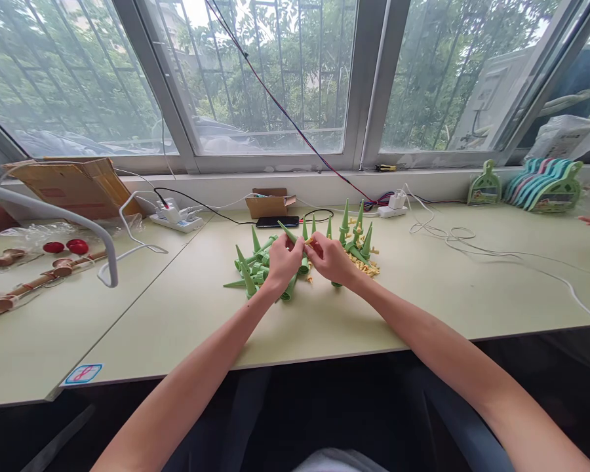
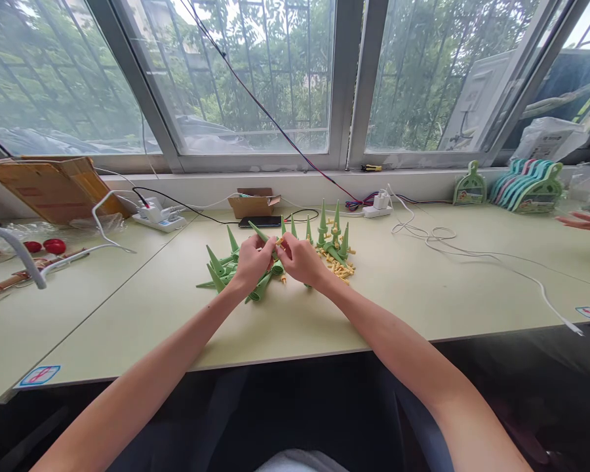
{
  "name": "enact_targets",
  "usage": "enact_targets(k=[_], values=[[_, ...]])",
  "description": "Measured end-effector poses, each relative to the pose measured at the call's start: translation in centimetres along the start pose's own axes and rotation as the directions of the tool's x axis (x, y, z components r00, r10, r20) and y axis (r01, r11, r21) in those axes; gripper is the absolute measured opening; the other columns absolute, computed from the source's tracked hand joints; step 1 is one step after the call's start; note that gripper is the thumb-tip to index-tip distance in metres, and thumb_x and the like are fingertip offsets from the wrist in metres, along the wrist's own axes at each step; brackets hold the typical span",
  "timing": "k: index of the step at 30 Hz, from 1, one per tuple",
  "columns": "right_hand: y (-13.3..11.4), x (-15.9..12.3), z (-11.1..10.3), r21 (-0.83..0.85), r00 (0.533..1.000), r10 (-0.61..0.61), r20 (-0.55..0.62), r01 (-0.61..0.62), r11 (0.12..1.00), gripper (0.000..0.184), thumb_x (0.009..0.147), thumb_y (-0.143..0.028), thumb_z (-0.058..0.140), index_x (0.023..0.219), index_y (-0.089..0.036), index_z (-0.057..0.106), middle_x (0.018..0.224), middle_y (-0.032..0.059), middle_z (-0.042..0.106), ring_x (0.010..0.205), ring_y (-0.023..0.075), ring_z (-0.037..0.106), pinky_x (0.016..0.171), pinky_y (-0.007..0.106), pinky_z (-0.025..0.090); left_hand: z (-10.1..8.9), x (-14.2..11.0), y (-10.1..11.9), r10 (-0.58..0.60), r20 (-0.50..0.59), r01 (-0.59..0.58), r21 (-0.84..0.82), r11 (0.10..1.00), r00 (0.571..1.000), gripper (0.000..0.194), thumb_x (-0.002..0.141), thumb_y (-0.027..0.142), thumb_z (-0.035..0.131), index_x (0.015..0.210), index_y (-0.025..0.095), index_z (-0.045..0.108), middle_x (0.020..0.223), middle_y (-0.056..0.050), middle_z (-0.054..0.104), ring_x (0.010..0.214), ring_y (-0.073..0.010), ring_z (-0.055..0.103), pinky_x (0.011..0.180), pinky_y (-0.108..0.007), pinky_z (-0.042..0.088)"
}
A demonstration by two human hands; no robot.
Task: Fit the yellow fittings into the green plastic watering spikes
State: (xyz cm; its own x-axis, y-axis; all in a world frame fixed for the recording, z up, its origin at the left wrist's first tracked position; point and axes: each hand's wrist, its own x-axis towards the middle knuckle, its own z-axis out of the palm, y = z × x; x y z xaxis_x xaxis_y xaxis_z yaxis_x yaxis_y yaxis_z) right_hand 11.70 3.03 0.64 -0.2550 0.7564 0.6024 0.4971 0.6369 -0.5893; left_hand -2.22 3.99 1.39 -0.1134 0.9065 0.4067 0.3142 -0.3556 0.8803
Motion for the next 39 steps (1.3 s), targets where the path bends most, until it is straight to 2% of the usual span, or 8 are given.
enact_targets(k=[13,23,33,39], values=[[0.05,0.02,0.01,-0.005,1.0,-0.003,0.01,0.004,1.0,0.024,0.092,-0.036,0.047,0.077,-0.023,0.035,0.06,-0.005,0.048,0.05,0.0098,0.034,0.054,0.024,0.027,0.11,0.11,0.0,0.005,-0.016,-0.006,-0.016,1.0,1.0,0.021,0.08,0.035,0.062,0.068,0.018,0.057,0.062,-0.001,0.056,0.055,-0.0124,0.049,0.052,-0.025,0.038],[0.05,-0.05,-0.1,0.011,1.0,0.013,0.018,-0.013,1.0,0.026,0.092,-0.039,0.049,0.075,-0.022,0.039,0.06,-0.004,0.051,0.052,0.0101,0.038,0.055,0.024,0.029,0.12,0.09,-0.05,0.024,-0.03,-0.022,0.038,0.999,0.999,0.022,0.082,0.035,0.059,0.069,0.018,0.056,0.062,0.0,0.053,0.054,-0.0119,0.047,0.052,-0.025,0.035],[-0.14,-0.06,-0.07,-0.013,0.999,0.027,0.021,-0.027,1.0,0.028,0.097,-0.042,0.041,0.081,-0.02,0.049,0.063,-0.0028,0.055,0.053,0.0106,0.04,0.057,0.025,0.03,-0.01,0.06,0.04,0.003,-0.029,-0.002,0.04,0.999,1.0,0.022,0.081,0.035,0.059,0.067,0.019,0.052,0.062,0.0,0.054,0.056,-0.0124,0.046,0.055,-0.026,0.036],[-0.14,0.02,-0.01,0.003,0.999,0.039,0.0,-0.039,0.999,0.034,0.098,-0.046,0.04,0.076,-0.021,0.046,0.06,-0.0027,0.052,0.052,0.011,0.04,0.056,0.025,0.03,0.07,0.11,-0.23,0.011,-0.009,-0.011,0.026,1.0,1.0,0.021,0.081,0.035,0.059,0.068,0.019,0.054,0.062,0.001,0.051,0.054,-0.0119,0.044,0.054,-0.026,0.033]])
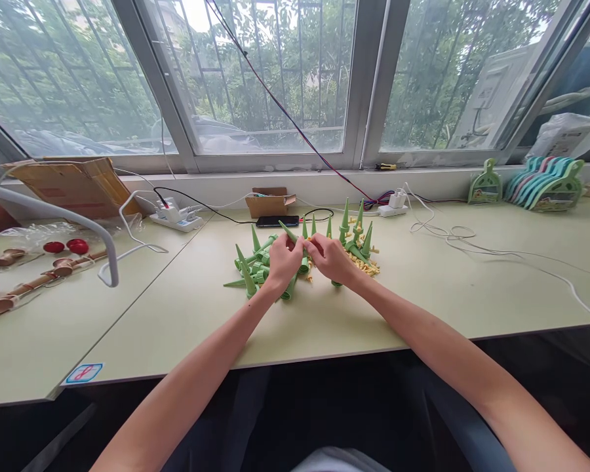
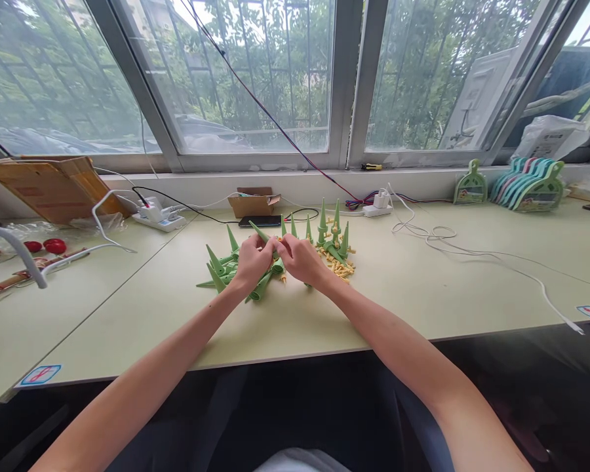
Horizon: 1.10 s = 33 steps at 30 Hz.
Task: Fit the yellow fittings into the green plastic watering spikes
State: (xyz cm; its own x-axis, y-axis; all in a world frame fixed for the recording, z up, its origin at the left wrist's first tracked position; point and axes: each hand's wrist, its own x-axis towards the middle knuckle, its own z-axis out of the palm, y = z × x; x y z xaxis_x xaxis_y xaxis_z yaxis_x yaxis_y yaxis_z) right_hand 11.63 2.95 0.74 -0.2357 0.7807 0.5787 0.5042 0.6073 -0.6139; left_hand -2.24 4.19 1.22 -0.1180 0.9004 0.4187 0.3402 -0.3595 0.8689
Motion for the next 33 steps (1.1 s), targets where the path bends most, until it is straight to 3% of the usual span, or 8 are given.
enact_targets(k=[11,33], values=[[0.21,0.07,0.01,-0.023,0.999,-0.013,-0.03,0.012,1.0,0.033,0.099,-0.041,0.038,0.072,-0.023,0.036,0.056,-0.0036,0.044,0.049,0.0115,0.033,0.053,0.025,0.025,0.16,-0.43,0.35,0.016,0.025,-0.016,0.005,1.0,1.0,0.022,0.084,0.036,0.059,0.07,0.019,0.056,0.062,0.001,0.052,0.052,-0.0113,0.046,0.052,-0.026,0.035],[0.21,0.12,-0.01,-0.036,0.993,-0.057,-0.107,0.053,0.998,0.034,0.098,-0.039,0.044,0.069,-0.021,0.043,0.055,-0.0041,0.045,0.049,0.0093,0.033,0.052,0.024,0.026,0.11,-0.59,0.64,-0.013,0.07,0.017,-0.061,0.998,0.997,0.025,0.084,0.039,0.058,0.071,0.018,0.053,0.062,0.002,0.05,0.05,-0.0093,0.045,0.048,-0.023,0.036]])
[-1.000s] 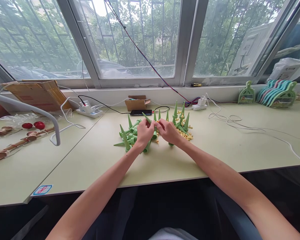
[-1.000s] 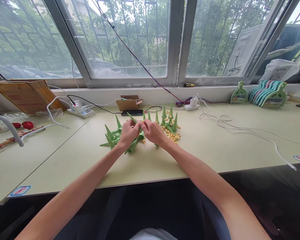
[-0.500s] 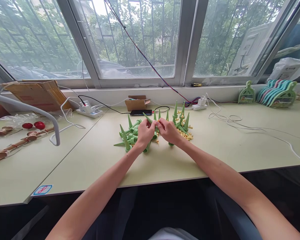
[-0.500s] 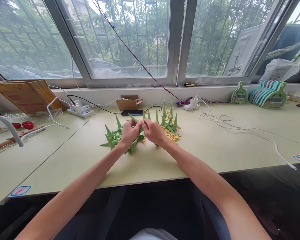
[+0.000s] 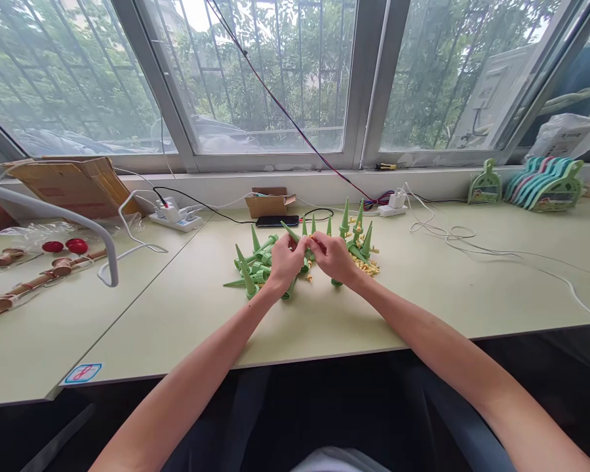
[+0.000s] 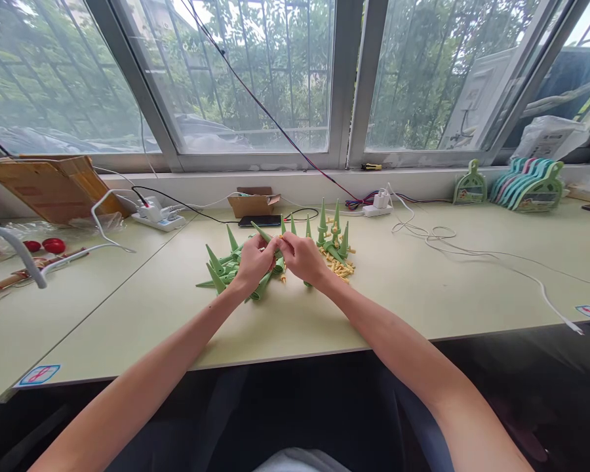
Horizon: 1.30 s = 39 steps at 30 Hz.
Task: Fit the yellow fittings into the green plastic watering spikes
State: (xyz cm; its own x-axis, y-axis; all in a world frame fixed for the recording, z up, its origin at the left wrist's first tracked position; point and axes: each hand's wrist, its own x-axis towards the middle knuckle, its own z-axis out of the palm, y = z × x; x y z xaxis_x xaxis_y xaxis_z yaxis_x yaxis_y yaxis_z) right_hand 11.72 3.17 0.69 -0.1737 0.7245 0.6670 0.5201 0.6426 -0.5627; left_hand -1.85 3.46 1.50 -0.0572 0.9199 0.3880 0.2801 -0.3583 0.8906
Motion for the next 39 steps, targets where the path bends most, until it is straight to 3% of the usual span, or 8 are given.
enact_targets(k=[14,39], values=[[-0.02,0.02,0.0,-0.053,0.996,-0.044,-0.084,0.039,0.998,0.039,0.097,-0.043,0.046,0.066,-0.019,0.047,0.053,-0.0043,0.043,0.05,0.0092,0.032,0.053,0.024,0.028,0.04,0.18,-0.11,0.023,-0.016,-0.023,0.011,1.0,1.0,0.025,0.084,0.039,0.059,0.072,0.017,0.055,0.063,0.002,0.052,0.051,-0.0093,0.044,0.049,-0.023,0.035],[-0.61,-0.04,-0.33,-0.101,0.994,-0.07,-0.086,0.061,0.993,0.043,0.098,-0.041,0.044,0.06,-0.019,0.044,0.055,-0.0025,0.042,0.054,0.0105,0.033,0.056,0.026,0.028,0.04,0.06,-0.06,0.008,-0.005,-0.008,-0.005,1.0,1.0,0.024,0.084,0.037,0.06,0.071,0.018,0.055,0.058,0.003,0.05,0.049,-0.0089,0.042,0.048,-0.023,0.032]])
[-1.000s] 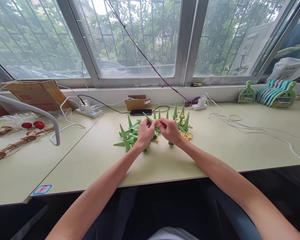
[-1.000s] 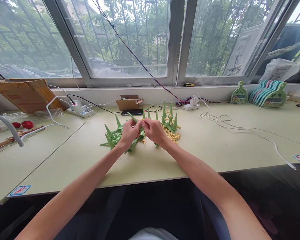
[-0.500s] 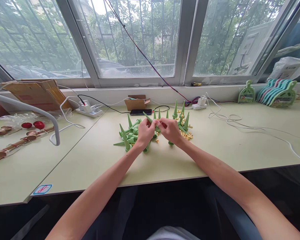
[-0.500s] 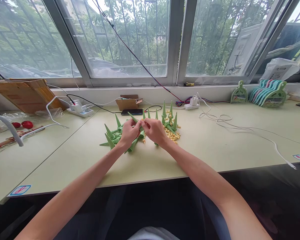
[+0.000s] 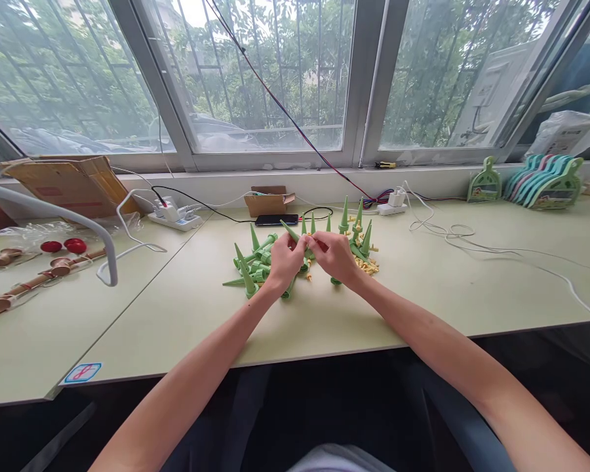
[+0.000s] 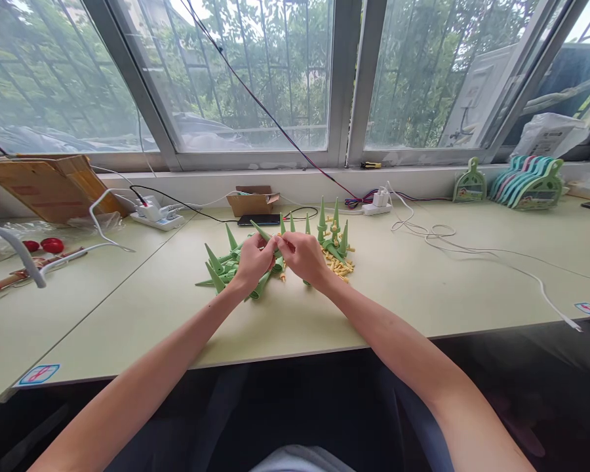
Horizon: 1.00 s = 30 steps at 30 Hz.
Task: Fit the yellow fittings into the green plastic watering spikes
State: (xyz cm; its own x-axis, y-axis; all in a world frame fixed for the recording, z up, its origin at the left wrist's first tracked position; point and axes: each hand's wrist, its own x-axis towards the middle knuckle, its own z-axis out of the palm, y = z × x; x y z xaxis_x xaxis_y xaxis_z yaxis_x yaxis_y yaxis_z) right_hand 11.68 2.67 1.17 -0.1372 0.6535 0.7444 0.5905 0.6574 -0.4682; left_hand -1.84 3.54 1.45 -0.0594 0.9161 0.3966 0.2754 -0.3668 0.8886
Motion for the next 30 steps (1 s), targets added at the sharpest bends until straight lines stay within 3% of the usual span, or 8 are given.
enact_targets(k=[10,22,30], values=[[0.2,0.0,0.1,-0.001,1.0,-0.004,0.002,0.004,1.0,0.044,0.098,-0.042,0.043,0.061,-0.019,0.049,0.056,-0.0013,0.044,0.056,0.0114,0.035,0.058,0.026,0.03,-0.1,-0.2,0.6,-0.069,0.039,0.071,-0.046,0.996,0.997,0.026,0.085,0.038,0.059,0.07,0.019,0.049,0.053,0.004,0.047,0.041,-0.0082,0.044,0.042,-0.022,0.032],[0.2,0.1,0.0,0.033,1.0,-0.004,0.0,0.004,0.999,0.044,0.098,-0.042,0.044,0.064,-0.018,0.055,0.057,-0.0011,0.046,0.056,0.0116,0.036,0.058,0.026,0.031,0.0,-0.3,1.2,-0.192,0.131,0.22,-0.248,0.943,0.972,0.03,0.08,0.039,0.067,0.071,0.019,0.047,0.053,0.005,0.045,0.04,-0.0075,0.043,0.039,-0.023,0.034],[0.3,0.1,0.1,0.04,0.999,0.027,0.027,-0.028,0.999,0.044,0.098,-0.044,0.044,0.064,-0.018,0.056,0.054,-0.0021,0.043,0.055,0.0114,0.034,0.057,0.026,0.03,0.0,-0.3,0.9,-0.201,0.146,0.234,-0.264,0.936,0.969,0.032,0.078,0.041,0.069,0.07,0.019,0.048,0.052,0.005,0.045,0.041,-0.0075,0.043,0.039,-0.022,0.035]])
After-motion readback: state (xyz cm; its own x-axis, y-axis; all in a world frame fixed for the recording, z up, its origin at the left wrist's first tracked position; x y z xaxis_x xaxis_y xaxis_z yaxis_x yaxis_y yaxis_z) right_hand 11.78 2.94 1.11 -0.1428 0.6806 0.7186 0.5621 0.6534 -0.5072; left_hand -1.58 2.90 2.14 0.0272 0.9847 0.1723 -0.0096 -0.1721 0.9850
